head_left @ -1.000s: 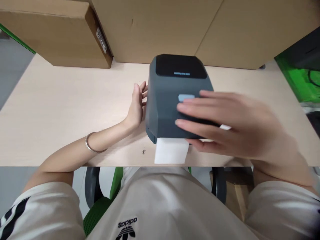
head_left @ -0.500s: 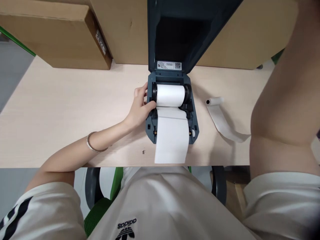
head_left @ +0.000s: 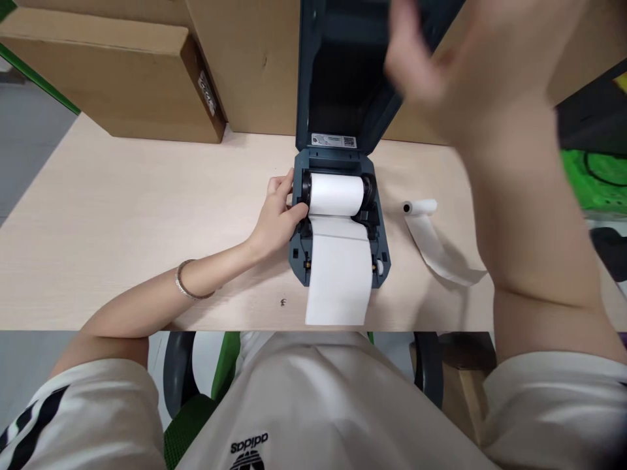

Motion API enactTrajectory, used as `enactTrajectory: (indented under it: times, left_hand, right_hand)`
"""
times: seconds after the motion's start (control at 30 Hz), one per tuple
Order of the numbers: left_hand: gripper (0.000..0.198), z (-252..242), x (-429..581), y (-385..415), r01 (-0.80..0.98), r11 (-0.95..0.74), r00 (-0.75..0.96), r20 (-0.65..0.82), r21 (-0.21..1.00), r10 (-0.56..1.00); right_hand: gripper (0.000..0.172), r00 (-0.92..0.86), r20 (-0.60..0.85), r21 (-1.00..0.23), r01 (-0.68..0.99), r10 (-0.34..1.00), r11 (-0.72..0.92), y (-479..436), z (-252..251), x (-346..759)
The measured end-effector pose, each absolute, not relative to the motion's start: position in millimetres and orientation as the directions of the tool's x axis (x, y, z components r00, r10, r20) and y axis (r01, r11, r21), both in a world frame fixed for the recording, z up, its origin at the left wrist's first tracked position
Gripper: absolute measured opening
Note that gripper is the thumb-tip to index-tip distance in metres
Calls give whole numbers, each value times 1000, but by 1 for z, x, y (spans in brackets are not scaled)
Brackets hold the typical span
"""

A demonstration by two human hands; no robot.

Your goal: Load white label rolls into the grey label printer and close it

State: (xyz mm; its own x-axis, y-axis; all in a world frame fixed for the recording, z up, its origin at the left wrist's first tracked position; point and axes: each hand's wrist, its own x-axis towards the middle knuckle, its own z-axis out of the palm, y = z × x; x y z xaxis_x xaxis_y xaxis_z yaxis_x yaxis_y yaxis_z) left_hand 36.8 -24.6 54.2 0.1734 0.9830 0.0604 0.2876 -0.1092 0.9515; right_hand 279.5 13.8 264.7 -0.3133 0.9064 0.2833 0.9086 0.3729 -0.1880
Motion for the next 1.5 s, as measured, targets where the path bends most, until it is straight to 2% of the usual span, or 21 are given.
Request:
enactTrajectory:
  times: [0.03,0.1,0.17,0.3,0.37,0.53,0.63,0.73,0.83,0.93,1.07,1.17,1.23,1.3,1.43,1.5]
  left_hand:
    - [111,53,37,-24,283,-119,173,71,952,982]
    - [106,50,37,-23,276,-141,169,96,951,981]
    - [102,47,37,-22,274,-154,167,111,949,980]
    - [97,47,36,-22,285,-163,167,119,945,979]
    - [96,49,36,-23,290,-161,169,115,944,979]
    - [97,50,36,-22,291,-152,170,105,945,980]
    - [103,50,37,-23,277,-124,168,79,953,983]
    - [108,51,37,-23,287,-116,169,69,951,983]
    - [104,53,38,-24,303,-142,176,91,942,980]
    - [97,54,38,-24,304,-153,187,98,941,977]
    - [89,51,38,-24,301,-162,186,109,940,976]
    - [90,50,38,-22,299,-168,182,117,939,976]
    - [92,49,38,-22,297,-167,176,118,940,977]
    - [94,50,38,-22,297,-157,167,110,942,980]
    - [100,55,40,-25,285,-139,170,93,948,981]
    - [99,57,41,-26,277,-140,177,93,951,980]
  right_hand:
    - [78,-476,249,-7,870,843,493,-2,257,270]
    - [57,-643,19,92,764,766,639,-20,235,260]
    - [50,-682,-145,62,717,717,694,-23,210,260]
    - [53,-710,-109,60,694,696,717,-8,176,269]
    - [59,-674,-136,32,730,726,683,0,170,268]
    - [74,-486,-346,-34,862,803,507,14,169,250]
    - [83,-463,-337,-55,879,820,474,16,179,249]
    - [86,-486,-211,-136,874,848,467,7,203,265]
    - [93,-469,-90,-235,867,879,439,-9,232,297]
    - [102,-396,-37,-243,894,918,376,-21,252,339]
    - [106,-236,-165,-147,966,958,212,-18,247,388]
    - [92,-154,-311,-48,988,938,146,-9,226,400]
    - [80,-137,-353,-26,990,925,136,-2,211,397]
    - [76,-171,-367,-68,985,914,157,4,195,389]
    - [88,-289,-408,-193,954,866,228,19,160,376]
    - [92,-336,-392,-216,938,856,270,25,144,374]
